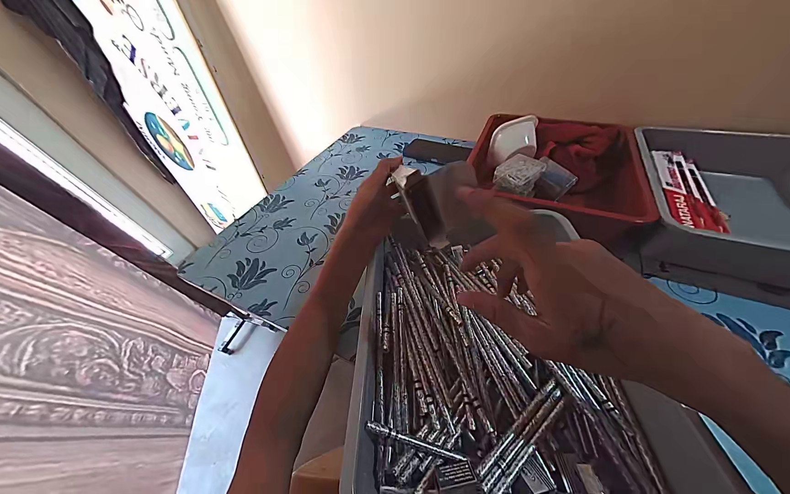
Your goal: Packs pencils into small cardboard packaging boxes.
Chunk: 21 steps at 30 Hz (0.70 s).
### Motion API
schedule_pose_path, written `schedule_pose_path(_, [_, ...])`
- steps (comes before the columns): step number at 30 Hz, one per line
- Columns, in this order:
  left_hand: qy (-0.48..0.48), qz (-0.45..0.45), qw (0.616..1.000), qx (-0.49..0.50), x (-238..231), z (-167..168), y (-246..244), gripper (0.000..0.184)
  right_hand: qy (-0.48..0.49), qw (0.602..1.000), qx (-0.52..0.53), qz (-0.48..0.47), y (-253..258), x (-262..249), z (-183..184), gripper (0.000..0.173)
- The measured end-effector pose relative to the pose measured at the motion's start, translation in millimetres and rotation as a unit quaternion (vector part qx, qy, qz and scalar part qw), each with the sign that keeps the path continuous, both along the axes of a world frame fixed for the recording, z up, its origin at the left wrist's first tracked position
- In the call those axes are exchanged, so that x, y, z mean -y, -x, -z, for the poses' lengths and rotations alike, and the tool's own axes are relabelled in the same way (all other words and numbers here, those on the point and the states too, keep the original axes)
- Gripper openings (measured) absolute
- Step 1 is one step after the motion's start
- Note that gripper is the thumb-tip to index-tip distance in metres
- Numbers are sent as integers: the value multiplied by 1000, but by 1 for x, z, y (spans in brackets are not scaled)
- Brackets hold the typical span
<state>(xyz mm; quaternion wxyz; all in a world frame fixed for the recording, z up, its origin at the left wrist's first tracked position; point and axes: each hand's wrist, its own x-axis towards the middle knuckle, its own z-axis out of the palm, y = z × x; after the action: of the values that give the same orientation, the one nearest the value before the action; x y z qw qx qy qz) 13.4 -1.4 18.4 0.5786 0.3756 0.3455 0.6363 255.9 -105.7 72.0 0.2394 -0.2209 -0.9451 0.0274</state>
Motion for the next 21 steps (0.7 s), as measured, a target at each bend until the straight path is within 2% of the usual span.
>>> schedule_pose_path(3, [34, -14, 999, 23, 9, -9, -4, 18, 0, 999, -40, 14, -1, -2, 7, 53])
schedule_pose_path(5, [34, -19, 999, 27, 10, -9, -5, 18, 6, 999, -6, 41, -2, -2, 10, 39])
schedule_pose_path(6, [32, -21, 999, 29, 11, -10, -6, 17, 16, 998, 31, 49, -2, -3, 11, 38])
schedule_pose_path(9, [32, -33, 998, 31, 12, -11, -7, 16, 70, 986, 150, 34, -1, -6, 22, 52])
schedule_pose_path(11, [31, -35, 998, 31, 13, -11, -8, 16, 72, 980, 184, 6, -1, -8, 29, 40])
schedule_pose_path(13, [31, -33, 999, 29, 13, -11, -8, 16, 25, 990, 135, 2, -3, -10, 29, 26])
schedule_pose_path(17, [39, -30, 999, 20, 13, -12, -7, 17, -77, 996, -4, 42, -16, -2, -13, 23])
schedule_pose_path(19, [36, -29, 999, 19, 13, -12, -6, 19, -58, 992, -98, 44, -30, 7, -37, 18])
schedule_pose_path(21, [30, -16, 999, 25, 9, -8, -4, 21, 8, 978, -207, 24, -49, 17, -54, 18])
